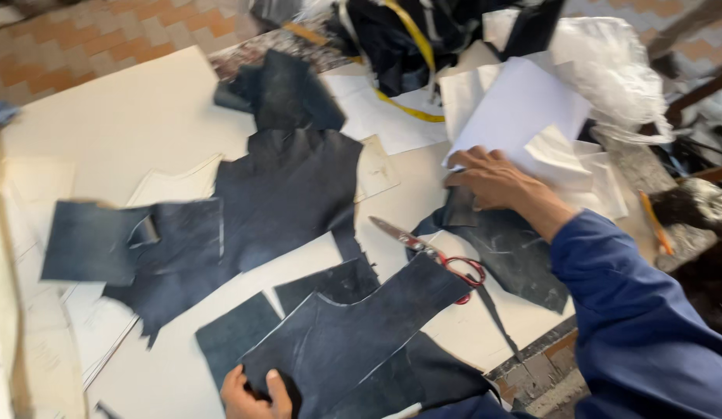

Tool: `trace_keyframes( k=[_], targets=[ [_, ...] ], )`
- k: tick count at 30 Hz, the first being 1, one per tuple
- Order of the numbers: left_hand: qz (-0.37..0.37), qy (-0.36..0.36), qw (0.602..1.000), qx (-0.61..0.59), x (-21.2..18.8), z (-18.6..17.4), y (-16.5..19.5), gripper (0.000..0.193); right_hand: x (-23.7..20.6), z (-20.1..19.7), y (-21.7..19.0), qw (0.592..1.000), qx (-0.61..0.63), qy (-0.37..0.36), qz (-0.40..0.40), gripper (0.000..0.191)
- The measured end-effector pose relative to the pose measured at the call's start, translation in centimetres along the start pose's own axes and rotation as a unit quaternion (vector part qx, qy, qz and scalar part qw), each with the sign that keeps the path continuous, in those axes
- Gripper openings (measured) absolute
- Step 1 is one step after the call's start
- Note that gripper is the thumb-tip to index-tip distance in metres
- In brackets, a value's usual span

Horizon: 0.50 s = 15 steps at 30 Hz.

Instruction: The person cuts a large piece of black leather using shears, following chalk lines and paper patterns. They separate the cut pieces, align them, and mark them with chalk before stacking them on the table.

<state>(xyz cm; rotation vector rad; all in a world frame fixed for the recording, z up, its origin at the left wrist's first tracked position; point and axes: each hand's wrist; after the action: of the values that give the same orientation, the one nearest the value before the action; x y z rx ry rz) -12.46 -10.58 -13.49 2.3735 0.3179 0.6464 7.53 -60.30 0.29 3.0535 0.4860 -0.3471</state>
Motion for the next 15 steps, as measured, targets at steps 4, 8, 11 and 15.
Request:
trace_keyframes(
  k=[4, 8, 11, 15],
  targets=[
    [-0.045, -0.042, 0.993, 0.101, 0.2, -1.5, 0.9, 0.064, -2.1, -1.5, 0.6, 0.997, 0.017, 0.062, 0.03, 0.024],
    [-0.023, -0.039, 0.996, 0.083, 0.5, -2.2, 1.3, 0.062, -6.7, -7.3, -0.1, 0.996, 0.034, 0.014, 0.08, 0.041],
    [-0.036, -0.047, 0.997, 0.057, 0.7, -2.6, 1.5, 0.06, -9.9, -11.1, -4.8, 0.991, 0.088, -0.055, 0.088, 0.04],
    [-0.044, -0.068, 0.997, 0.001, 1.1, -3.5, 2.0, 0.056, -13.0, -14.1, -13.0, 0.976, 0.201, -0.087, -0.011, 0.041]
  ],
)
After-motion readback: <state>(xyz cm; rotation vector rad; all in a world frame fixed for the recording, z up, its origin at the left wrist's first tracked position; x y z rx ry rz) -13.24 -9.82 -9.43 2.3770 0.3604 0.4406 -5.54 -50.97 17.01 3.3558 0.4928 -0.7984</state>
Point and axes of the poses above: each hand's wrist, its own x-axis towards the middle knuckle, its own z-axis out of the palm, y = z × x, and after that the axes turned 2 degrees about z, right-handed
